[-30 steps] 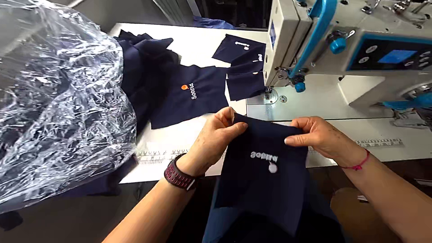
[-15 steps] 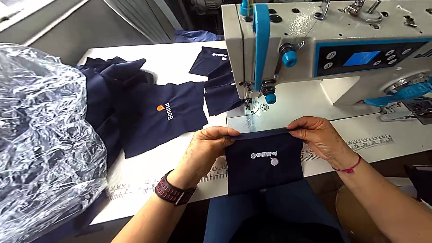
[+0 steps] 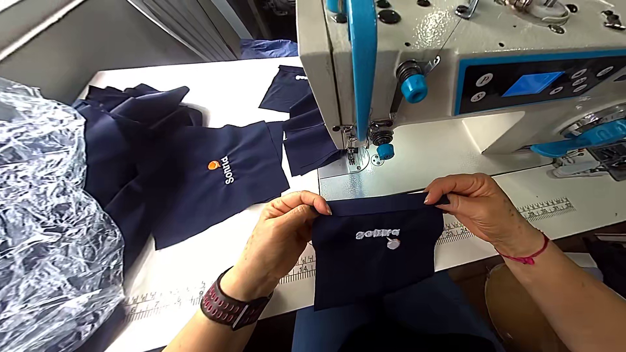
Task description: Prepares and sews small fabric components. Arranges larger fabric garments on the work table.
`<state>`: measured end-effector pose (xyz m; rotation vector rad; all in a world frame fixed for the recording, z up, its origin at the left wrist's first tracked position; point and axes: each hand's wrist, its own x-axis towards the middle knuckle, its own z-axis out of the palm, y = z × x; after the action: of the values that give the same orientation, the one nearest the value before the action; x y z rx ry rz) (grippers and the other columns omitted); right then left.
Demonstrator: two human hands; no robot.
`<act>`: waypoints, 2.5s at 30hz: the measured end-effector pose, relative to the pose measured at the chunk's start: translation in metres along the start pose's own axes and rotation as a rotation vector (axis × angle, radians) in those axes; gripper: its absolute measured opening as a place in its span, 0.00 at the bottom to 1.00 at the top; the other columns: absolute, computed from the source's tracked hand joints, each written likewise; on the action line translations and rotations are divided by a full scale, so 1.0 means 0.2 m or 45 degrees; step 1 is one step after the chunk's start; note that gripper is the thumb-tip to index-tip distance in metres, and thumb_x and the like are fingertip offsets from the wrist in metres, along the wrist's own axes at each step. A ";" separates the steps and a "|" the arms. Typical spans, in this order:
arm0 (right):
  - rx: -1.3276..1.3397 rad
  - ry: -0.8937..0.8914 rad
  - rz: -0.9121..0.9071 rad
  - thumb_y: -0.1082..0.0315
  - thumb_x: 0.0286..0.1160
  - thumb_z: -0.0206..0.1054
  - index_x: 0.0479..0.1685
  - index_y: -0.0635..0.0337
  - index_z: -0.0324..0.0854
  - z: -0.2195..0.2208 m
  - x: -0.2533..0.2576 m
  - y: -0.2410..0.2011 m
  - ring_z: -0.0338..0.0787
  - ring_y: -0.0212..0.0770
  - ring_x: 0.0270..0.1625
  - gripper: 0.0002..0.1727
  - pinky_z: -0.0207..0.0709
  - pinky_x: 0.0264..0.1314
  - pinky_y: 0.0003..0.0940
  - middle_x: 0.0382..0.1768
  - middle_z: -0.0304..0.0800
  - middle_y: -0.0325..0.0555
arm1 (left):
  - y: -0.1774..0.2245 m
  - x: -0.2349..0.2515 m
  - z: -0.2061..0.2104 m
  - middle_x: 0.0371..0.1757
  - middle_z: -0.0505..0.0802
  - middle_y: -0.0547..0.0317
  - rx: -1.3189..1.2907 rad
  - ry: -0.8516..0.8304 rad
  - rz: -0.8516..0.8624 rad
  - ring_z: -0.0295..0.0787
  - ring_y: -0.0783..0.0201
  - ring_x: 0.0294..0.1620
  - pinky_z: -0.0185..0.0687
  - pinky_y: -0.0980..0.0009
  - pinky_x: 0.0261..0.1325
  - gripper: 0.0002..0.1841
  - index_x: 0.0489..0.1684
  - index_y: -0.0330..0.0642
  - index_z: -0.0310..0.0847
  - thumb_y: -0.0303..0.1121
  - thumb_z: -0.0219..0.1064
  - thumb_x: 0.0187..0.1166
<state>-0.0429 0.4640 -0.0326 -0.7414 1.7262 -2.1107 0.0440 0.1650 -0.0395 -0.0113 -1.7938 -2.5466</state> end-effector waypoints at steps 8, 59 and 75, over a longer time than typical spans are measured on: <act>-0.438 0.110 -0.033 0.76 0.70 0.73 0.36 0.58 0.89 0.04 0.03 0.02 0.84 0.19 0.27 0.03 0.79 0.32 0.13 0.26 0.89 0.31 | 0.01 0.06 0.03 0.25 0.94 0.64 0.441 0.113 -0.018 0.89 0.75 0.24 0.86 0.80 0.32 0.09 0.33 0.47 0.90 0.19 0.72 0.67; -1.250 -0.137 -0.256 0.68 0.69 0.75 0.35 0.60 0.96 -0.14 0.32 0.10 0.85 0.29 0.35 0.06 0.74 0.40 0.24 0.30 0.91 0.43 | -0.01 0.31 -0.06 0.37 0.93 0.62 1.387 0.080 0.262 0.86 0.76 0.39 0.78 0.75 0.46 0.02 0.32 0.44 0.95 0.27 0.78 0.68; -1.244 -0.179 -0.358 0.70 0.63 0.77 0.29 0.61 0.94 -0.15 0.33 0.11 0.81 0.29 0.31 0.04 0.69 0.36 0.22 0.25 0.86 0.43 | 0.00 0.31 -0.07 0.40 0.92 0.49 1.536 0.002 0.469 0.87 0.62 0.45 0.78 0.65 0.51 0.02 0.32 0.39 0.95 0.24 0.78 0.66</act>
<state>-0.1149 0.4475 -0.0457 -1.3889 2.6645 -1.1772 -0.0183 0.1509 -0.0424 -0.2695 -2.6523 -0.9554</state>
